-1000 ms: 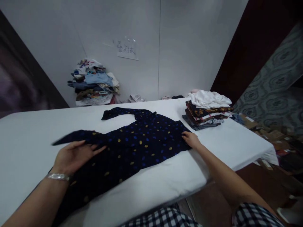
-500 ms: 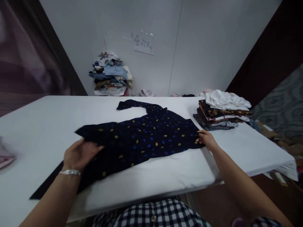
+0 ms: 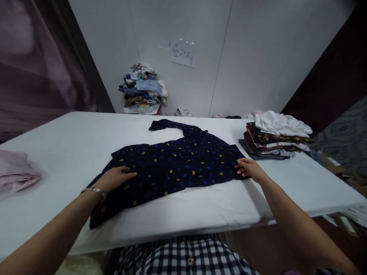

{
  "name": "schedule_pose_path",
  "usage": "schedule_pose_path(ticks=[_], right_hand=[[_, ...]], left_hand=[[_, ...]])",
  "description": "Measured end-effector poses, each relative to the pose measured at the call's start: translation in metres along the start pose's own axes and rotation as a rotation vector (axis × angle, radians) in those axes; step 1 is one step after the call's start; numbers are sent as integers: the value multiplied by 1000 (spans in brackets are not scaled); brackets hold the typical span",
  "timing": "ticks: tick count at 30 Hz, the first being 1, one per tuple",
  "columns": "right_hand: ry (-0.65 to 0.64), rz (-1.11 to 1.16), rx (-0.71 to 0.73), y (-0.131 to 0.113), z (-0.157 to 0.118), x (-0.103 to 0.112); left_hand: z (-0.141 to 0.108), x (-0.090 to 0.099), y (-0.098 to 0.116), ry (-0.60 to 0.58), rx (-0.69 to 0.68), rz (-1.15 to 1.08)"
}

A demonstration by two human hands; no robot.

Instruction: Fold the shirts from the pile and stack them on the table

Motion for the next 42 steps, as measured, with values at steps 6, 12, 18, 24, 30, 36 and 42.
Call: schedule_pose_path(ticks=[6,12,18,24,30,36,42], right_hand=[[77,225,132,-16,15,3],[131,513,380,-31,24,3],[68,351,111,6,14,12],[27,216,16,25,4,15],[165,-301,28,28,-5,27],[512,-810,233,22,-3,43],[425,-795,245,28,15,47]], left_hand=[[19,37,55,101,-348,435],[-7,94,119,660,-634,505],[-53,20,26,288,-821,536],[-66,-10,-20,65,-630,452],[-78,-10,-34,9,-556,327],[-74,-19,-73,68,-591,334],[-68,-10,-42,95,-655,389]])
Point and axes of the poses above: each hand's wrist, its own z-axis towards the middle knuckle, its own x-axis out of the back of the hand, y = z × x, the point moved 1 cm from there along z, towards the middle knuckle, and after that the axes turned 4 degrees about -z, right-handed, at the moved point
